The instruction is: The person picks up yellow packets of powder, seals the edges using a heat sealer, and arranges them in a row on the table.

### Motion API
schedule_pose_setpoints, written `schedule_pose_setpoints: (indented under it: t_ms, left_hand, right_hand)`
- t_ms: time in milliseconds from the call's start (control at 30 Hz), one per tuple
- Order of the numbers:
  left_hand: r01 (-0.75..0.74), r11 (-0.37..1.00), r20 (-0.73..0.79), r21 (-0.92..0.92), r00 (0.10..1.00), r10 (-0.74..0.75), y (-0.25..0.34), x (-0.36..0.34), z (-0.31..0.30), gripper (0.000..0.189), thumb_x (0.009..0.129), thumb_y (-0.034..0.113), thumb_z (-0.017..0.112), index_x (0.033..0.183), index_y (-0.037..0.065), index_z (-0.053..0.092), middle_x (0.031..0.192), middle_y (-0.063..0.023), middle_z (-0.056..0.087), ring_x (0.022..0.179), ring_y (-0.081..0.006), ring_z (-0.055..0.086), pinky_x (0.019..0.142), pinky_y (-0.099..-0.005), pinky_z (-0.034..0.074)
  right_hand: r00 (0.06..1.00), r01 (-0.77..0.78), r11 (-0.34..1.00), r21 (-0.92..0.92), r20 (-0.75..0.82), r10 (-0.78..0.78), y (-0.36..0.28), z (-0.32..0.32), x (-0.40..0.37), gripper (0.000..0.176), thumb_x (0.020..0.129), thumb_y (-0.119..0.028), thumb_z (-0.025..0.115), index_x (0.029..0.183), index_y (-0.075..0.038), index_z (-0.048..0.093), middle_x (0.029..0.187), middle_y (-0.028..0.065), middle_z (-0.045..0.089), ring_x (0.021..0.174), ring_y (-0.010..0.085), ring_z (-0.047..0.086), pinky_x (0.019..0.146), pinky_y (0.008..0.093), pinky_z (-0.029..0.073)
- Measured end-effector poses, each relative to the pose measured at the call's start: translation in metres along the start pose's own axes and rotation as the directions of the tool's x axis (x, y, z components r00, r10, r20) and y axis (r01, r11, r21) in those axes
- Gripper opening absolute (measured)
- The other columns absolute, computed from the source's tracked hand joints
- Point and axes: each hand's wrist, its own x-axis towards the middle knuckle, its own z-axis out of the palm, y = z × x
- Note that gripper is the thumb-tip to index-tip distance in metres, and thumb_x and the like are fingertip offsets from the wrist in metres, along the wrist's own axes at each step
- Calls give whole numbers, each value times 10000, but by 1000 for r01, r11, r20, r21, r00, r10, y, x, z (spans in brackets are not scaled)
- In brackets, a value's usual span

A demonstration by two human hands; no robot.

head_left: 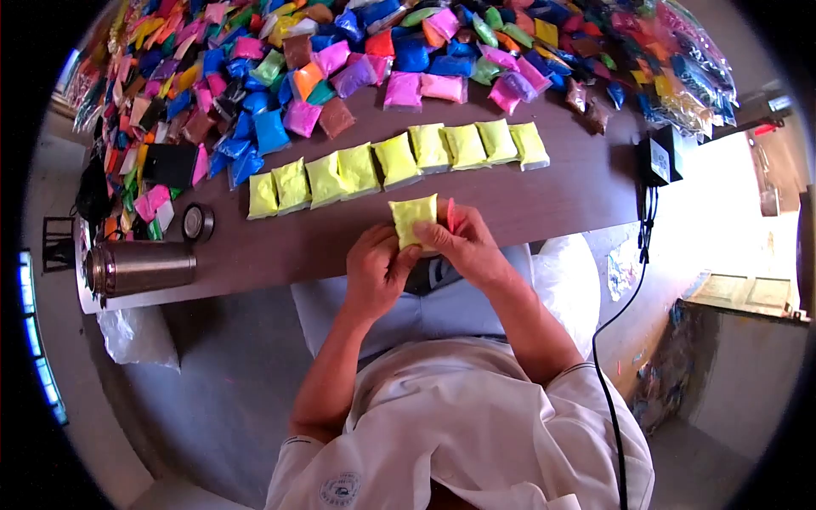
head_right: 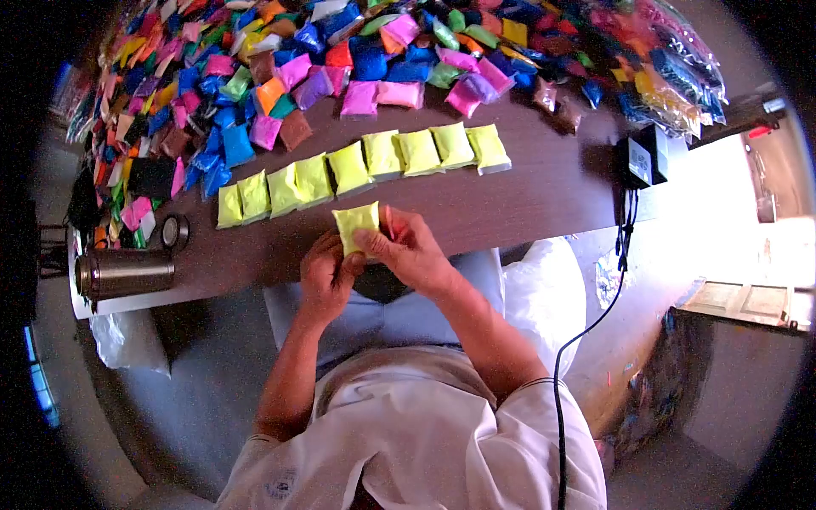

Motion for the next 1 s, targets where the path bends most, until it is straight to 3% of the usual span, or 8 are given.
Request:
schedule_pose_setpoints:
  t_ms: [233,367,500,533,667,767,833,1000]
  left_hand:
    - [-21,999,-12,44,1000,21,4,0,3,169,786,150,660,720,13,588,717,-129,571,681,-349,546,619,-426,439]
    - [58,997,-22,57,998,-57,8,-2,2,200,774,172,705,685,26,600,716,-93,593,677,-298,564,612,-391,459]
    - [82,996,0,33,997,-82,6,-3,0,206,784,178,707,677,31,609,736,-90,613,700,-275,584,622,-363,470]
    - [89,995,13,34,996,-89,10,0,-1,215,793,163,697,659,31,594,718,-79,605,675,-263,572,600,-354,456]
    - [14,1000,2,13,1000,-14,10,3,0,268,823,145,667,631,0,550,679,-80,572,614,-234,527,555,-327,412]
    - [15,999,13,38,1000,-15,13,4,0,232,798,119,681,625,40,549,667,-42,575,606,-248,521,545,-345,407]
    - [6,998,4,55,1000,-6,13,4,1,233,794,114,682,620,41,545,665,-39,573,601,-245,520,543,-346,406]
    - [-14,994,-2,111,1000,15,15,5,2,234,782,102,684,610,44,536,662,-34,569,592,-240,518,543,-351,407]
  right_hand:
    - [1000,-16,993,-117,-2,16,8,-2,-2,129,880,-87,627,954,16,603,831,-6,606,780,59,553,698,241,471]
    - [992,125,992,-1,-12,-125,2,-3,-8,144,885,-119,628,945,9,602,801,-36,578,739,45,508,658,224,446]
    - [985,-33,994,-102,-171,15,-8,-21,-16,169,891,-148,631,983,-6,628,818,-50,578,745,36,509,657,202,429]
    - [963,-73,990,-119,-267,39,-10,-33,-19,187,896,-180,635,991,-19,643,828,-50,581,750,33,505,657,201,424]
    - [715,144,943,-299,-628,-309,-41,-85,-16,170,909,-195,623,952,-32,645,765,-74,537,683,20,445,585,197,359]
    - [609,70,845,-530,-648,-456,-67,-129,-21,206,926,-235,587,867,-39,605,718,-63,491,661,41,422,568,215,332]
    - [585,-96,771,-630,-662,-468,-71,-163,-23,194,922,-224,591,898,-32,601,727,-33,503,667,62,434,580,233,351]
    - [609,-194,740,-644,-670,-424,-84,-180,-16,215,910,-218,606,955,-7,598,774,13,562,697,98,487,626,259,406]
